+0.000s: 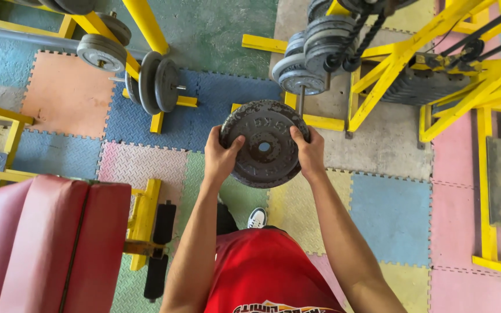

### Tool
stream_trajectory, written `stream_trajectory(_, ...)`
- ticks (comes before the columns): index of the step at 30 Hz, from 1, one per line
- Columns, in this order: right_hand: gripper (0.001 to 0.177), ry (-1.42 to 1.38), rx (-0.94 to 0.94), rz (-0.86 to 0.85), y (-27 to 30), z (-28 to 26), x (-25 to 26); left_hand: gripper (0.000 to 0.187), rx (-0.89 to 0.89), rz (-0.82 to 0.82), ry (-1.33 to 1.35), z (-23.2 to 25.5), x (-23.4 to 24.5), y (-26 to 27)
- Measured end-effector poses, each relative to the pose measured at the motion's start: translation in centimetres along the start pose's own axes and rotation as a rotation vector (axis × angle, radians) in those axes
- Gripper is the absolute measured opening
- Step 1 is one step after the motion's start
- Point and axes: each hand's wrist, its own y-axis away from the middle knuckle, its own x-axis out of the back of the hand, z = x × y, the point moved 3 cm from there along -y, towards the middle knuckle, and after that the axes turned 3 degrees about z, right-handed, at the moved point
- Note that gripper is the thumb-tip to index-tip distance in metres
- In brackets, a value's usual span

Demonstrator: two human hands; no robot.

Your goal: Cleaning weight plates with a spray bottle and cloth and then organizing them onto a weight rack.

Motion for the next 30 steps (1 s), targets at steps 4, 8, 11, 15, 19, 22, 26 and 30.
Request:
stream_trajectory(4,0.037,0.048,-0.070,0.006,-4.2,-0.1,-3.4,0.052,0.025,-0.022,0.029,-1.0,0.4,-5.5)
stream_trajectory(8,0.038,0.043,-0.058,0.050,-9.1,0.6,-7.7,0.051,0.030,-0.064,0.032,-2.0,1.4,-12.5)
stream_trajectory(11,0.037,0.062,-0.047,0.082,-12.6,0.4,-11.3,0.051,0.027,-0.075,-0.014,-2.1,2.6,-17.9)
stream_trajectory(15,0.035,0.005,-0.051,0.098,-16.3,-0.9,-15.8,0.051,0.040,-0.120,-0.030,-1.8,4.0,-24.6)
stream_trajectory(19,0.034,0.008,-0.073,0.137,-19.9,-1.5,-18.6,0.051,0.040,-0.154,-0.032,-0.7,4.4,-30.2)
stream_trajectory(22,0.035,0.010,-0.016,0.140,-23.3,-2.1,-19.9,0.053,0.007,-0.189,-0.042,-0.5,3.7,-34.5)
stream_trajectory(26,0.034,0.014,-0.031,0.164,-28.3,-1.3,-20.8,0.054,0.035,-0.221,-0.042,-1.0,2.0,-39.4)
stream_trajectory(30,0.035,0.019,-0.072,0.205,-33.8,-0.4,-21.8,0.051,0.018,-0.222,-0.083,-1.6,-0.6,-45.0)
